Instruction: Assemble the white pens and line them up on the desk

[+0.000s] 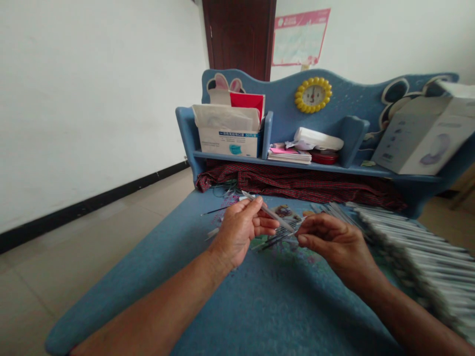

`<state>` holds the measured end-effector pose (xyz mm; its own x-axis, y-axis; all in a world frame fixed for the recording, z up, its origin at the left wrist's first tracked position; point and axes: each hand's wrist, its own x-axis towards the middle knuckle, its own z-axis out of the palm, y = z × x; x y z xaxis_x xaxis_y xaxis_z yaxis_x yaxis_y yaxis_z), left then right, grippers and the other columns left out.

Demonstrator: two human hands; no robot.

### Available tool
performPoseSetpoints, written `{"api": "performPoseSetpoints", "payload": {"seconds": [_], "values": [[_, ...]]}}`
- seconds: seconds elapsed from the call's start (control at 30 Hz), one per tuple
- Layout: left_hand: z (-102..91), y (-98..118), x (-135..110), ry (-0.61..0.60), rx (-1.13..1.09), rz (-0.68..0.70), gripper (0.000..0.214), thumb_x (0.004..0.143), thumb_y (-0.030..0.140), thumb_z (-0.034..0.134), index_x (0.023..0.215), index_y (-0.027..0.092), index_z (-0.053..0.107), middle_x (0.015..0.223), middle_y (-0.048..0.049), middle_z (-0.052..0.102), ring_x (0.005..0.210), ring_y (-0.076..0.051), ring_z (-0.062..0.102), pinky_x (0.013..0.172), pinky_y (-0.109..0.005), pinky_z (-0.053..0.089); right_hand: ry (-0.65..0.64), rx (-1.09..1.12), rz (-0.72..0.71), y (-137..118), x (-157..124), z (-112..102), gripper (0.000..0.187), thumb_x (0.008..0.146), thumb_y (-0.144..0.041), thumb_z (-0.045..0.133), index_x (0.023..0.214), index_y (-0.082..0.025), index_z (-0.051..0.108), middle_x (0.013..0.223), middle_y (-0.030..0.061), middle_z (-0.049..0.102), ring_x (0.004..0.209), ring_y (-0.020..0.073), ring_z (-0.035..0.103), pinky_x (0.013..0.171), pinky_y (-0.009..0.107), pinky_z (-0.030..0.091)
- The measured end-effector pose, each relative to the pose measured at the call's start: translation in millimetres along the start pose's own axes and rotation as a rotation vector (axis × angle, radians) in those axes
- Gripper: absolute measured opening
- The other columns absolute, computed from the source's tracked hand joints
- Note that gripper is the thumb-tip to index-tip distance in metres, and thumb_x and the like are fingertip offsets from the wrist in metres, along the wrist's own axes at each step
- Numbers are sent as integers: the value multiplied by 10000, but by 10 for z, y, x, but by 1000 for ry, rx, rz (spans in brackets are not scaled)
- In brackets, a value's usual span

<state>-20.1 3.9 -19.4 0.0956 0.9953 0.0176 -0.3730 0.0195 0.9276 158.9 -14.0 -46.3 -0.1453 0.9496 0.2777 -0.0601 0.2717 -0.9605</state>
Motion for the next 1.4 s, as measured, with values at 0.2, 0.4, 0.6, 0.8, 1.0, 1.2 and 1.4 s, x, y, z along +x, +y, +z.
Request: {"api": "performPoseSetpoints", "payload": {"seconds": [0.2,0.4,0.6,0.8,1.0,1.2,1.4], "values": [[16,-24,-10,-15,4,-27,141,845,258,496,784,131,486,649,-51,630,528,-145,639,463,-218,511,-32,72,-17,7,-9,7,296,643,-147,729,899,-258,632,725,-34,643,665,89,602,572,181,490],[10,-20,-8,-13,-26,-53,188,822,312,539,801,128,504,636,-51,641,542,-146,647,491,-222,523,-13,82,-18,-1,-17,37,278,621,-136,738,863,-247,657,720,-26,651,651,87,607,566,171,500],[-6,0,3,-9,-55,-79,238,816,357,547,838,122,521,627,-52,648,557,-150,654,521,-231,533,18,96,39,-15,-15,30,255,579,-139,759,801,-231,674,685,-16,658,633,103,610,562,194,506],[14,-30,-19,-24,-17,-70,203,811,324,556,793,127,512,614,-53,643,534,-147,644,495,-225,522,31,74,84,-22,-9,40,207,547,-193,784,722,-212,677,676,-7,647,618,124,595,561,248,513],[44,-21,-38,-17,60,-51,163,837,270,505,754,132,489,608,-59,637,503,-137,628,452,-204,497,-13,97,166,-15,2,17,227,566,-233,784,753,-194,662,640,-14,624,572,105,572,495,210,449],[40,-31,-33,-31,92,-52,167,842,268,491,747,131,487,615,-72,644,504,-139,628,461,-212,503,-42,64,244,2,14,-20,268,610,-311,765,802,-172,639,594,-6,613,507,90,516,399,182,302],[43,-45,-42,-42,68,-62,163,840,271,496,755,132,497,615,-72,647,498,-138,626,468,-218,509,-51,111,288,-16,12,-4,274,586,-281,780,789,-173,629,633,-5,616,503,84,503,413,185,286]]}}
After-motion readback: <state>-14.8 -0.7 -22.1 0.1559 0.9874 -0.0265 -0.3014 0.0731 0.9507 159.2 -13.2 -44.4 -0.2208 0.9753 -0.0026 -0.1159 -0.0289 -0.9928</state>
